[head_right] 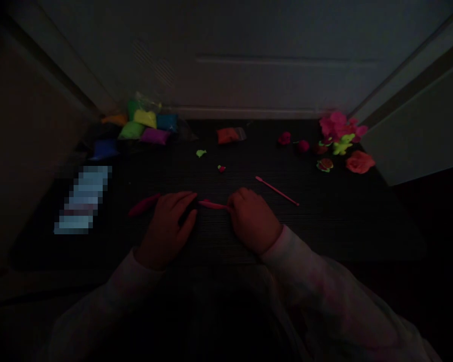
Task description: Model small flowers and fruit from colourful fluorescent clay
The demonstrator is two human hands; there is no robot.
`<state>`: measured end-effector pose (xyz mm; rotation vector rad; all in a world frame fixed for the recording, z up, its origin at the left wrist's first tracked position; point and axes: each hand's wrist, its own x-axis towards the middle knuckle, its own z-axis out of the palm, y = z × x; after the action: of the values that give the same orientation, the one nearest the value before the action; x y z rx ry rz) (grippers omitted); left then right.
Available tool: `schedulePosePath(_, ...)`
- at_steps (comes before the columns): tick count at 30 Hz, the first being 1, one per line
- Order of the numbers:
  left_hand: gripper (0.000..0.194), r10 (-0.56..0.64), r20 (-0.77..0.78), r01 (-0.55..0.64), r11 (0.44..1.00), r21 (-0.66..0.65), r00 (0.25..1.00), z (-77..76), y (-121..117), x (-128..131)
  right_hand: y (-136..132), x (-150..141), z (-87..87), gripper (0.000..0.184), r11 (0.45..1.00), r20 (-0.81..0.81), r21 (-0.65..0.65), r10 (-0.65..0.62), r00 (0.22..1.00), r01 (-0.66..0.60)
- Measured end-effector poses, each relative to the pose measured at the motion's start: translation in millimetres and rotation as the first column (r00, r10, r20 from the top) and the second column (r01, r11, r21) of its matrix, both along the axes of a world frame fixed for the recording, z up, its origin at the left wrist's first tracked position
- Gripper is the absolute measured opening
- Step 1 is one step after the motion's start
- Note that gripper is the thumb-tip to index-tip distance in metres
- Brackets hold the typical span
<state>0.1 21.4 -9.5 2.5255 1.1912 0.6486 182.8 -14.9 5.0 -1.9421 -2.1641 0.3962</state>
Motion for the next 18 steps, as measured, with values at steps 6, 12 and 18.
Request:
schedulePosePath(6,0.024,0.094,0.19,-0.084,0.995,-0.058,0.977,1.1,3.0,-5.7,-15.9,-0.2,-5.3,0.013,0.975,-0.02,0.212,0.073,0.997,-0.067)
schedulePosePath(12,0.019,0.097,0.235,-0.068,0.99,-0.127,0.967,2.8,4.3,-5.2,-24.7,7.7,-8.8,0.012,0.947,-0.052,0.304,0.121,0.991,-0.1)
schedulePosePath(18,0.023,0.081,0.172,-0.073,0.996,-0.05,0.982,2.6,2.1,-3.8,-16.1,1.6,-12.4,0.029,0.954,-0.045,0.299,0.022,0.999,-0.007)
